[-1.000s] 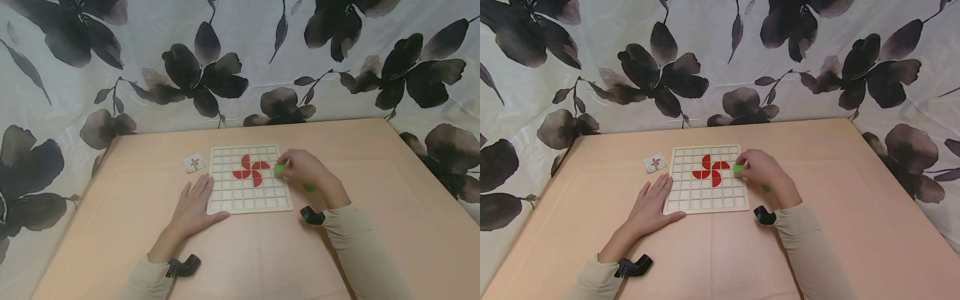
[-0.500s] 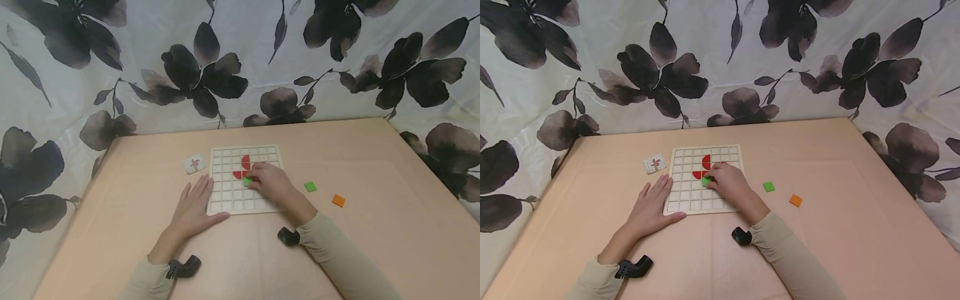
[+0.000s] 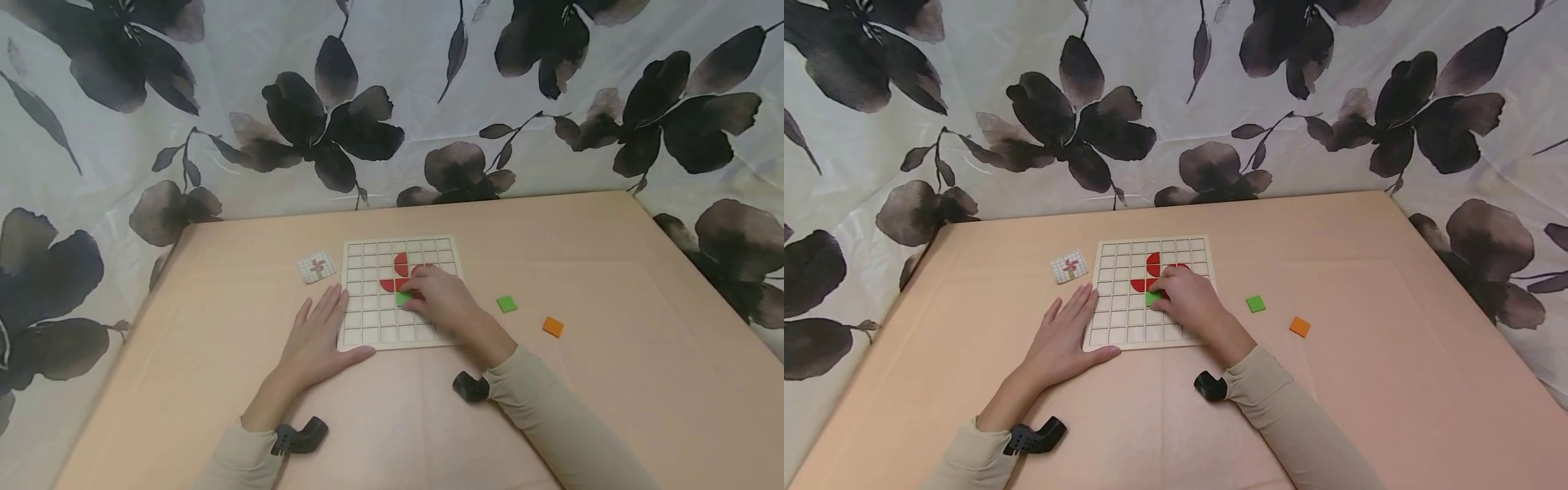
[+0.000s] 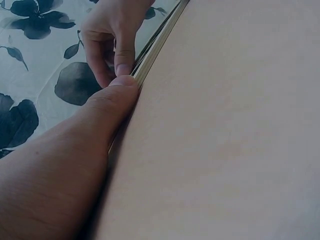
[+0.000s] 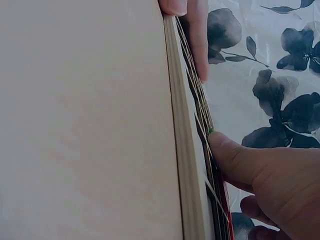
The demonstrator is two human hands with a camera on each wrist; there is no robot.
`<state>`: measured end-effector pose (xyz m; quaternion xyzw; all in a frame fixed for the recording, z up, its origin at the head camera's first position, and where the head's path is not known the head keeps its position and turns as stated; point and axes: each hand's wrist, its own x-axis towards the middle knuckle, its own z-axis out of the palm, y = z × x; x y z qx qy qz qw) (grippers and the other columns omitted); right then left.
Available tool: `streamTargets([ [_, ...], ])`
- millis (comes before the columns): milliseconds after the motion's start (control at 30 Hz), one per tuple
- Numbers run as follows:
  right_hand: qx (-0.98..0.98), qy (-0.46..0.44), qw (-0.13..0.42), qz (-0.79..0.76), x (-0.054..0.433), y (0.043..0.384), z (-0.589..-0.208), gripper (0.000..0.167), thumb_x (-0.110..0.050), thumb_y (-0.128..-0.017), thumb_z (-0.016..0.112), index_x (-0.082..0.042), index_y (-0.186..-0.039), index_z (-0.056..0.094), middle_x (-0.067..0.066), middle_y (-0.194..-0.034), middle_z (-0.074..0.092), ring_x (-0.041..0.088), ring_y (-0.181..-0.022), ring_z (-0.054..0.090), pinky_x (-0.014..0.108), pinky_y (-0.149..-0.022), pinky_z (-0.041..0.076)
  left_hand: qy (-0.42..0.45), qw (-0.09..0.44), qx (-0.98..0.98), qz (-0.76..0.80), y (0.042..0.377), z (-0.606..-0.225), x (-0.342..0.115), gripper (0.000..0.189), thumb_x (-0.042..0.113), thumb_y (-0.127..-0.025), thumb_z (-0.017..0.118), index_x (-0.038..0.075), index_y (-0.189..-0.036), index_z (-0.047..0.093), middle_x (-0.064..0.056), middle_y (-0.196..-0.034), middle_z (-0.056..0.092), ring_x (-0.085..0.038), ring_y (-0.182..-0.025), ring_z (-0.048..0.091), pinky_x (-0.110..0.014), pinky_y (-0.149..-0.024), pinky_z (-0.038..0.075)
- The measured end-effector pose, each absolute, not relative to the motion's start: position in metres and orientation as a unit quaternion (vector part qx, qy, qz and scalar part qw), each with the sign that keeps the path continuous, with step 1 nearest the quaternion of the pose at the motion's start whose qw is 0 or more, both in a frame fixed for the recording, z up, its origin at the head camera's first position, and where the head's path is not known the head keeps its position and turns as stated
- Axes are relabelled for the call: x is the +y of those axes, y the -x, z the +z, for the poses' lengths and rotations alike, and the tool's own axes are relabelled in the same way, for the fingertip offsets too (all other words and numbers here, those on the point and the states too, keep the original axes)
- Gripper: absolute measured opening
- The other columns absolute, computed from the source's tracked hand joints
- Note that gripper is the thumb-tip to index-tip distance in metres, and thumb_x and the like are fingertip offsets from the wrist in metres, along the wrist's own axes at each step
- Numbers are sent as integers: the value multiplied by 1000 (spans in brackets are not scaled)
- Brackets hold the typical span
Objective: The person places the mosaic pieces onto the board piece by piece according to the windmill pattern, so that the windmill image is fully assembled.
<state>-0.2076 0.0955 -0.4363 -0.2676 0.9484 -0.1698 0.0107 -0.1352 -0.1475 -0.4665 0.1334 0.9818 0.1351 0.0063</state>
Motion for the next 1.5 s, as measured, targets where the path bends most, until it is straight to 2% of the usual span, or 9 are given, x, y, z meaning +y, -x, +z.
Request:
streamTargets([
  [200, 953, 252, 26, -169, 97, 205, -435, 30, -34, -82, 73, -21, -110, 72, -3, -100, 62, 14, -92, 52, 30, -79, 50, -137, 11, 980, 143, 134, -468, -147, 113, 86, -73, 40, 10, -153, 16, -5, -161, 11, -19, -149, 7, -50, -119, 5],
  [367, 956, 215, 34, -198, 112, 208, -415, 36, -36, -85, 70, -21, -118, 68, -1, -114, 64, 19, -105, 57, 37, -92, 50, -132, 10, 980, 146, 132, -469, -149, 113, 85, -73, 43, 10, -153, 17, -5, -161, 11, -20, -149, 7, -50, -119, 4],
  [433, 955, 198, 19, -222, 132, 207, -400, 37, -35, -87, 69, -18, -119, 67, 1, -114, 65, 21, -102, 58, 38, -87, 51, -131, 9, 980, 146, 133, -470, -148, 113, 85, -73, 44, 10, -153, 18, -5, -161, 11, -21, -149, 7, -50, -119, 4],
  [567, 960, 166, -27, -225, 197, 194, -380, 37, -32, -87, 69, -13, -118, 67, 6, -105, 65, 22, -84, 56, 32, -66, 46, -132, 10, 980, 146, 135, -469, -147, 113, 86, -72, 43, 10, -153, 17, -6, -161, 11, -21, -149, 7, -50, -119, 3],
  [667, 971, 142, -32, -189, 246, 177, -381, 36, -30, -86, 69, -10, -116, 68, 8, -105, 65, 23, -85, 57, 33, -65, 46, -131, 9, 981, 142, 137, -466, -149, 114, 86, -72, 41, 9, -153, 17, -7, -161, 11, -22, -149, 7, -51, -119, 3],
  [833, 979, 105, 16, -174, 291, 150, -406, 41, -30, -84, 72, -6, -116, 67, 13, -108, 63, 28, -91, 61, 44, -71, 52, -127, 9, 983, 134, 137, -462, -156, 115, 86, -72, 42, 8, -153, 17, -8, -161, 12, -24, -149, 8, -52, -119, 4],
  [1033, 983, 104, 5, -149, 294, 137, -430, 45, -34, -80, 75, -4, -112, 69, 12, -104, 64, 26, -85, 61, 45, -70, 54, -133, 8, 981, 143, 138, -465, -158, 115, 86, -72, 43, 8, -153, 16, -9, -161, 12, -25, -149, 7, -53, -118, 3],
  [1200, 984, 112, -22, -140, 289, 137, -434, 34, -26, -80, 76, -5, -106, 72, 10, -96, 65, 22, -77, 60, 42, -65, 53, -135, 15, 980, 145, 136, -470, -155, 115, 87, -72, 41, 9, -153, 15, -7, -161, 10, -23, -149, 6, -52, -119, 3],
  [1500, 978, 90, -30, -186, 288, 173, -438, 28, -18, -84, 71, -3, -108, 71, 16, -101, 66, 28, -84, 61, 44, -70, 51, -141, 6, 980, 144, 137, -470, -148, 114, 87, -72, 40, 9, -153, 16, -7, -161, 12, -22, -149, 6, -51, -119, 3],
])
